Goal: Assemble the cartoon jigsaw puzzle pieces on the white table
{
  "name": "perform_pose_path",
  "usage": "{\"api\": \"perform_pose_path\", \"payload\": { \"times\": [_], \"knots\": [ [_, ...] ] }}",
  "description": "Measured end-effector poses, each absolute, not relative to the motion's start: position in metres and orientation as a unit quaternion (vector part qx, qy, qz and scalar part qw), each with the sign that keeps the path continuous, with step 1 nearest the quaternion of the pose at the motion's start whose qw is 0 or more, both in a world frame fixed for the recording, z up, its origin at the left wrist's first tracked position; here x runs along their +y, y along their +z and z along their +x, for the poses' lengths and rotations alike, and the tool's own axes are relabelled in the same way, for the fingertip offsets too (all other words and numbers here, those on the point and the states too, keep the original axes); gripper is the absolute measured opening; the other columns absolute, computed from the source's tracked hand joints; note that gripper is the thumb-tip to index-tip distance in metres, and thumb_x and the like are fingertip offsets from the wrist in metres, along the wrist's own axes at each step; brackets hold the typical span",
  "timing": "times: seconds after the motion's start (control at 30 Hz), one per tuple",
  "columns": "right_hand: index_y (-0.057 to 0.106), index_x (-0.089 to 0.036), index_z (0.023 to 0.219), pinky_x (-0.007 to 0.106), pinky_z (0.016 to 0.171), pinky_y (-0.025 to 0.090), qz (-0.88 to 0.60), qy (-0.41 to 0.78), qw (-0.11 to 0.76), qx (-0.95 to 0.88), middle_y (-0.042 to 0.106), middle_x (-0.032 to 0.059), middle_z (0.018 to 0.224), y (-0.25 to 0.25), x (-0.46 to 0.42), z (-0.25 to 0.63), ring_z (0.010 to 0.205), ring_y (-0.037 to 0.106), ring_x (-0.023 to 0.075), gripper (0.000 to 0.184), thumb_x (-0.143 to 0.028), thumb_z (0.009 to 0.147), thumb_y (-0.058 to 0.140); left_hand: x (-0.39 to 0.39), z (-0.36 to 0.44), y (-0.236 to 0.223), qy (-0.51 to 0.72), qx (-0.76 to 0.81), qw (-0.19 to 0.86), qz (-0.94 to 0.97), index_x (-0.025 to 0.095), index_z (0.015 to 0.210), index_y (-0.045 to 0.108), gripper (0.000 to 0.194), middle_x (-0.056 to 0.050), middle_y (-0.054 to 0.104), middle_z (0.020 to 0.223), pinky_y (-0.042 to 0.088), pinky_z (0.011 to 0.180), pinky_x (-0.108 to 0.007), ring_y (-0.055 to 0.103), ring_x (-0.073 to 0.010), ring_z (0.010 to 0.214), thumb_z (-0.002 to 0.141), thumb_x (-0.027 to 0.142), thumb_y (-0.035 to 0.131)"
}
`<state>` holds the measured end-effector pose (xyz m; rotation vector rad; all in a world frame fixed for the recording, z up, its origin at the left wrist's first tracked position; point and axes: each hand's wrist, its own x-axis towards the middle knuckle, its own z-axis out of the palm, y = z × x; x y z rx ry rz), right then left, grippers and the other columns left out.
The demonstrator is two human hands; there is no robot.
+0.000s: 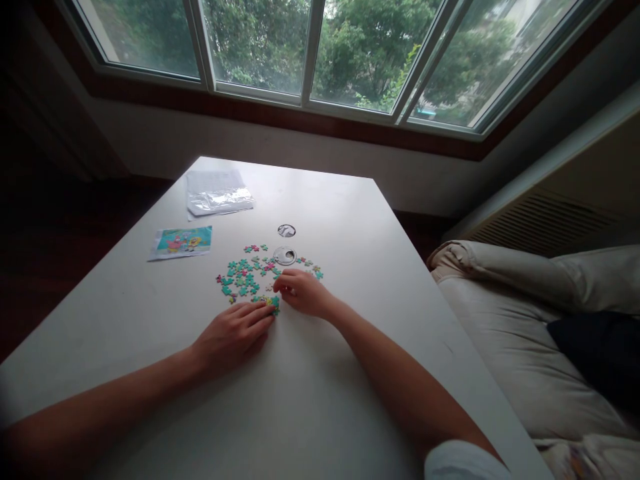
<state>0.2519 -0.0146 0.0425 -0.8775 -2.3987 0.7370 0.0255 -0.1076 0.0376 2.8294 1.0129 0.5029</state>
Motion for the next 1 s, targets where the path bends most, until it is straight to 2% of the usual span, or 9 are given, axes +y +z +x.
{"api": "perform_pose_path", "payload": {
  "times": [0.1, 0.23, 0.43, 0.6, 0.73, 0.83, 0.9, 1.0],
  "knots": [
    [0.071, -0.023, 0.102, 0.028, 0.076, 0.048, -0.356, 0.212, 0.246, -0.876, 0.064, 0.0025, 0.087, 0.042, -0.013, 0.254, 0.08, 0.059, 0.0157, 0.022, -0.011, 0.089, 0.059, -0.11, 0.026, 0.039, 0.163, 0.333, 0.045, 0.928, 0.018, 0.123, 0.064, 0.029, -0.009, 0.064, 0.137, 0.046, 0.107, -0.044, 0.058, -0.0251, 0.127, 0.099, 0.019, 0.048],
    [0.071, -0.026, 0.112, 0.038, 0.09, 0.046, -0.353, 0.102, 0.23, -0.901, 0.065, 0.0073, 0.098, 0.034, -0.017, 0.246, 0.095, 0.055, 0.0222, 0.02, -0.024, 0.093, 0.065, -0.111, 0.027, 0.042, 0.165, 0.331, 0.048, 0.928, 0.018, 0.119, 0.065, 0.027, -0.009, 0.067, 0.131, 0.049, 0.103, -0.043, 0.06, -0.025, 0.123, 0.099, 0.02, 0.048],
    [0.073, -0.025, 0.096, 0.039, 0.09, 0.044, -0.361, 0.06, 0.212, -0.906, 0.066, 0.0081, 0.097, 0.031, -0.02, 0.236, 0.095, 0.052, 0.0228, 0.012, -0.024, 0.097, 0.061, -0.111, 0.026, 0.042, 0.179, 0.327, 0.053, 0.926, 0.018, 0.12, 0.066, 0.028, -0.011, 0.068, 0.128, 0.05, 0.103, -0.043, 0.061, -0.0243, 0.122, 0.099, 0.021, 0.047],
    [0.071, -0.023, 0.094, 0.038, 0.091, 0.047, -0.356, 0.151, 0.28, -0.879, 0.07, 0.0063, 0.094, 0.032, -0.024, 0.231, 0.095, 0.058, 0.0215, 0.013, -0.022, 0.097, 0.058, -0.111, 0.025, 0.04, 0.173, 0.328, 0.049, 0.927, 0.018, 0.12, 0.065, 0.028, -0.01, 0.067, 0.131, 0.048, 0.104, -0.043, 0.059, -0.025, 0.125, 0.099, 0.02, 0.048],
    [0.069, -0.022, 0.095, 0.03, 0.072, 0.051, -0.403, 0.343, 0.342, -0.777, 0.073, 0.0026, 0.084, 0.029, -0.025, 0.229, 0.073, 0.064, 0.0155, 0.008, -0.025, 0.093, 0.062, -0.111, 0.024, 0.039, 0.165, 0.326, 0.047, 0.93, 0.019, 0.121, 0.064, 0.029, -0.009, 0.065, 0.135, 0.047, 0.105, -0.044, 0.058, -0.0256, 0.126, 0.098, 0.02, 0.048],
    [0.07, -0.02, 0.099, 0.028, 0.07, 0.053, -0.395, 0.466, 0.361, -0.705, 0.073, 0.0021, 0.081, 0.027, -0.022, 0.23, 0.073, 0.067, 0.0155, 0.016, -0.032, 0.089, 0.067, -0.111, 0.023, 0.038, 0.164, 0.326, 0.049, 0.93, 0.019, 0.123, 0.064, 0.029, -0.008, 0.065, 0.136, 0.047, 0.106, -0.044, 0.058, -0.0255, 0.127, 0.098, 0.021, 0.048],
    [0.072, -0.02, 0.102, 0.029, 0.072, 0.054, -0.389, 0.488, 0.367, -0.69, 0.072, 0.0021, 0.081, 0.026, -0.02, 0.232, 0.077, 0.068, 0.0162, 0.02, -0.033, 0.088, 0.068, -0.111, 0.023, 0.039, 0.161, 0.326, 0.049, 0.93, 0.019, 0.123, 0.063, 0.029, -0.008, 0.065, 0.136, 0.047, 0.106, -0.044, 0.058, -0.0256, 0.127, 0.099, 0.021, 0.048],
    [0.075, -0.021, 0.105, 0.028, 0.073, 0.052, -0.382, 0.459, 0.352, -0.72, 0.072, 0.0026, 0.085, 0.027, -0.018, 0.235, 0.078, 0.066, 0.0153, 0.02, -0.029, 0.09, 0.063, -0.111, 0.023, 0.039, 0.155, 0.327, 0.048, 0.931, 0.019, 0.122, 0.064, 0.029, -0.008, 0.065, 0.136, 0.048, 0.106, -0.044, 0.058, -0.0258, 0.126, 0.098, 0.02, 0.047]
  ]
}}
